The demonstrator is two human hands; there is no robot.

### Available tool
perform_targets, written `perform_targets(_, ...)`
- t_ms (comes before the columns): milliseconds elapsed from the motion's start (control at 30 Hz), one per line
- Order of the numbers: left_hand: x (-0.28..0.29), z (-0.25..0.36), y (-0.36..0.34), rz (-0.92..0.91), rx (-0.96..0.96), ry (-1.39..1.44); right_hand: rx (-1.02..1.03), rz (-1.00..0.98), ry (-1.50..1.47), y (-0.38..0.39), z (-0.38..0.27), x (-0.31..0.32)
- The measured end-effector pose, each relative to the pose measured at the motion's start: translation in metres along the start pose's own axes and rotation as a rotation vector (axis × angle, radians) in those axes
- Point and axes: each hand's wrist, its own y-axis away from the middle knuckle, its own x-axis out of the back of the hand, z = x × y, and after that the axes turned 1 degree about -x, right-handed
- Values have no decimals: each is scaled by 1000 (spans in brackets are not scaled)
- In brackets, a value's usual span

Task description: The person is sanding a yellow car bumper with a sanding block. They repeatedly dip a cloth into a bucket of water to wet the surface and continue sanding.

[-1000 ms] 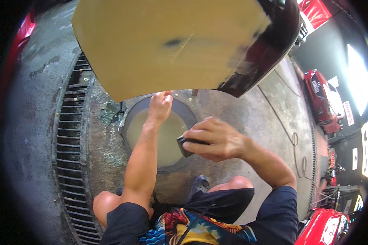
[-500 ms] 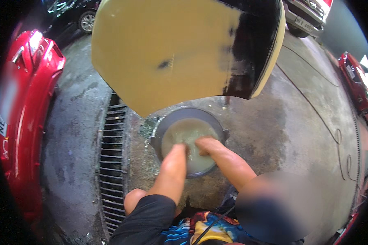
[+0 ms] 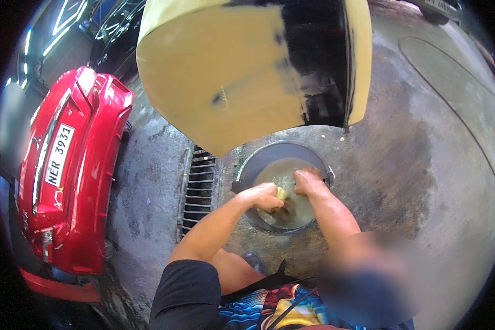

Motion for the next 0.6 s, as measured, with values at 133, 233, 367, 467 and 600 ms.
perform_targets(133,39,25,79,261,-179,594,-16,-31,-48,0,2,-1)
perform_targets(233,52,50,112,450,-123,845,-27,-33,-77,0,3,-3)
perform_targets(367,37,80,119,492,-604,1362,-27,-22,-111,0,4,-6)
perform_targets(467,7,102,79,573,-646,1237,-19,-43,-119,3,3,-8)
perform_targets(600,-61,130,21,956,-383,328,-1,-74,-107,8,2,-9)
